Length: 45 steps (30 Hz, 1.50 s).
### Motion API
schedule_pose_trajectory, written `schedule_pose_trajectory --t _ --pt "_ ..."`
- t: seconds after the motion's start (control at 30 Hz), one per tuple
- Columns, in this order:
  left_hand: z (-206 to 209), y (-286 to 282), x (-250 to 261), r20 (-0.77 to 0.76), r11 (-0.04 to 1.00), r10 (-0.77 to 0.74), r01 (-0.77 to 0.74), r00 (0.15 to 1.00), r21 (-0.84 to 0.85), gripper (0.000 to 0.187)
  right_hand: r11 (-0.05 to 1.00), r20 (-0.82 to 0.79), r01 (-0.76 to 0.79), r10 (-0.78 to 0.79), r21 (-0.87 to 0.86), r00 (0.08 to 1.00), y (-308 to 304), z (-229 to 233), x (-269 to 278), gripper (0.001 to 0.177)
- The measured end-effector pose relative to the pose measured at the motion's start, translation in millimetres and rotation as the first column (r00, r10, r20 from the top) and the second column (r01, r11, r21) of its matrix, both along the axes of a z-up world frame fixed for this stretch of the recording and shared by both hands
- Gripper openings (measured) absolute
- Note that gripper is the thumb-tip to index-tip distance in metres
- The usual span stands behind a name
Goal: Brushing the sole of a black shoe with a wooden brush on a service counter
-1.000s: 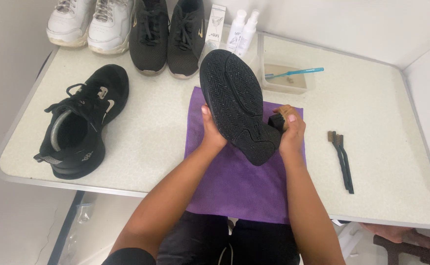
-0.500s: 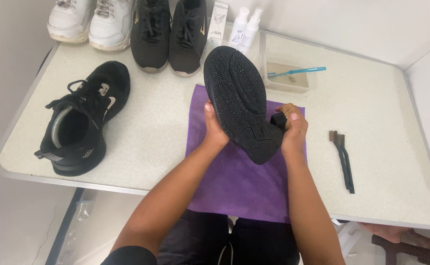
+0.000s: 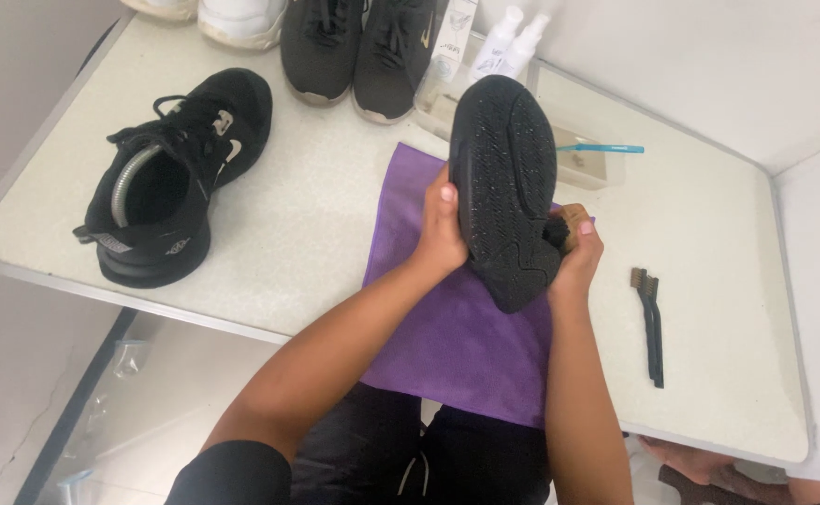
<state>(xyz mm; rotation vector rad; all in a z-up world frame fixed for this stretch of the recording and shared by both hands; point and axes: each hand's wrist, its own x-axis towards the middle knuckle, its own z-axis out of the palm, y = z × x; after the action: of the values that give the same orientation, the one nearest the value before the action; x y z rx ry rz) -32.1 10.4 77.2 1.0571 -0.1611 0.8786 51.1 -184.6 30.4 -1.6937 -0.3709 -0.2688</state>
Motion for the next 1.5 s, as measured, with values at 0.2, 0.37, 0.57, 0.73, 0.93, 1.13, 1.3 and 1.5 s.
schedule_pose_trajectory --t 0.2,0.37,0.57,0.73,0.93,1.13,1.3,1.5 --pt "4.2 4.8 -3.7 0.021 0.999 0.001 -0.001 1.0 0.035 0.065 0.994 -0.096 0.011 0.0 0.11 0.995 4.6 -6.7 7.7 0.045" --pt "-4.3 0.4 2.1 0.005 1.0 -0.013 0.013 1.0 0.021 0.06 0.995 -0.092 0.05 -0.042 0.082 0.995 0.2 -4.3 5.8 0.048" --pt "-14.6 -7.7 8.7 0.023 1.0 -0.015 0.015 1.0 -0.011 0.053 0.999 0.121 0.039 -0.034 -0.037 0.992 -8.0 -2.3 0.6 0.05" --pt "-20.4 -14.1 15.1 0.044 1.0 0.025 -0.026 0.999 0.011 0.05 0.998 0.305 0.047 -0.054 0.03 0.951 -5.0 6.0 -3.9 0.051" --pt "-20.2 -25.7 -8.4 -0.141 0.975 -0.143 0.114 0.98 -0.191 0.052 0.996 0.359 0.007 -0.038 0.088 0.933 -2.4 15.1 -11.3 0.066" --pt "-143.5 -0.4 71.0 0.078 0.511 -0.555 0.413 0.828 -0.754 0.082 0.954 0.307 -0.068 -0.025 0.29 0.951 -3.7 0.0 -2.1 0.072" --pt "-135.3 12.1 73.4 0.101 0.457 -0.529 0.383 0.843 -0.803 0.093 0.911 0.302 -0.144 0.023 0.387 0.953 -13.4 -6.9 5.9 0.075" --pt "-118.1 24.5 69.6 0.072 0.489 -0.484 0.338 0.872 -0.804 0.093 0.989 0.354 -0.001 -0.052 0.149 0.934 -11.7 8.4 -3.9 0.064"
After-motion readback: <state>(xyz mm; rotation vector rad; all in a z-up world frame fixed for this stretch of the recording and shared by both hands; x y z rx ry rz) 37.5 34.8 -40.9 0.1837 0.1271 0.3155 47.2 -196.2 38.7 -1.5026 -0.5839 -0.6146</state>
